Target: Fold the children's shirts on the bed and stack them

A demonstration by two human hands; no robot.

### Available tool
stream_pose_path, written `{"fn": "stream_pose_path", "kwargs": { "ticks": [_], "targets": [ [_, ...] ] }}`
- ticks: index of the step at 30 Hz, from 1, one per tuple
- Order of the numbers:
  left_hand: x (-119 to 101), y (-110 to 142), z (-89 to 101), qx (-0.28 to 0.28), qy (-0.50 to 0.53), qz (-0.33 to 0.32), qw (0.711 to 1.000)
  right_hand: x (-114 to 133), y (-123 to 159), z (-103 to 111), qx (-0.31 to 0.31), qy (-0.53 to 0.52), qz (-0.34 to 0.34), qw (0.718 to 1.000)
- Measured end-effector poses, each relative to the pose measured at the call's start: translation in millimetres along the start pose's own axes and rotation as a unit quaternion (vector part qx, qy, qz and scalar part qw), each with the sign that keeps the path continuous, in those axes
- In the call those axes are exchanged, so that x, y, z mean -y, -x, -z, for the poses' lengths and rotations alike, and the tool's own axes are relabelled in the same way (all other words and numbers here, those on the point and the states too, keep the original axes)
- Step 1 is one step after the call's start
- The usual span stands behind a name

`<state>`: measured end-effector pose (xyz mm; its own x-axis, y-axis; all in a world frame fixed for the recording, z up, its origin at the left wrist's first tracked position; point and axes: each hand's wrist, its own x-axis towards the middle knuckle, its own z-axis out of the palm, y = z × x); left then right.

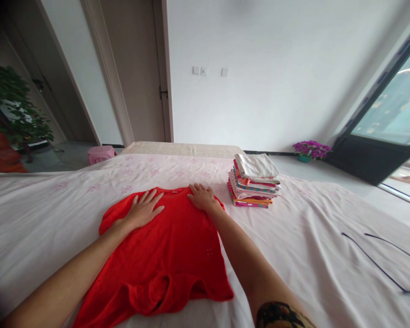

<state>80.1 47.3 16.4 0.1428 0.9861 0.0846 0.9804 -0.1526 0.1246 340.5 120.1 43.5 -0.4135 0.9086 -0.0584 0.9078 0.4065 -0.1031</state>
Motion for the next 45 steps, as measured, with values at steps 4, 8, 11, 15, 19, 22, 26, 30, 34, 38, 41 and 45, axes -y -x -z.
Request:
{"fn": "stream_pose_path", "kwargs": {
  "ticks": [4,8,11,15,19,22,26,30,34,38,41,45],
  "targets": [
    [-4,0,3.5,-0.021,-0.006,0.005,1.000,-15,15,12,-0.011,0.015,-0.054,0.998],
    [-12,-11,11.4,-0.104,0.011,-0.081,0.991,-21,42,26,-0.028,0.041,-0.116,0.992],
    [-21,-24,16.0,-0.059,0.074,-0.151,0.984,-25,63,30,-0.048,0.048,-0.126,0.990],
    [-31,-37,11.2,-0.019,0.083,-0.150,0.985,-32,82,30,-0.043,0.050,-0.148,0.987],
    [-34,-40,3.6,0.000,0.033,-0.104,0.994,-41,83,32,-0.050,0.061,-0.164,0.983],
    [-34,-37,0.6,0.011,0.012,-0.080,0.997,-46,78,33,-0.085,0.078,-0.166,0.979],
    [-31,-33,-4.0,-0.002,0.007,-0.075,0.997,-51,76,29,-0.084,0.080,-0.158,0.981],
    [-29,-29,-8.4,-0.037,0.010,-0.087,0.995,-48,87,21,-0.152,0.078,-0.105,0.980],
    [-23,-19,-10.5,-0.051,0.013,-0.098,0.994,-44,101,9,-0.138,0.068,-0.007,0.988],
    [-10,5,-8.6,-0.028,0.027,-0.103,0.994,-48,111,3,-0.113,0.063,-0.038,0.991],
    [-3,37,1.4,-0.021,0.063,-0.114,0.991,-45,126,8,-0.156,0.047,-0.019,0.987],
    [-7,96,33.8,-0.028,0.183,-0.134,0.974,-21,165,20,-0.176,-0.050,0.086,0.979]
  ]
}}
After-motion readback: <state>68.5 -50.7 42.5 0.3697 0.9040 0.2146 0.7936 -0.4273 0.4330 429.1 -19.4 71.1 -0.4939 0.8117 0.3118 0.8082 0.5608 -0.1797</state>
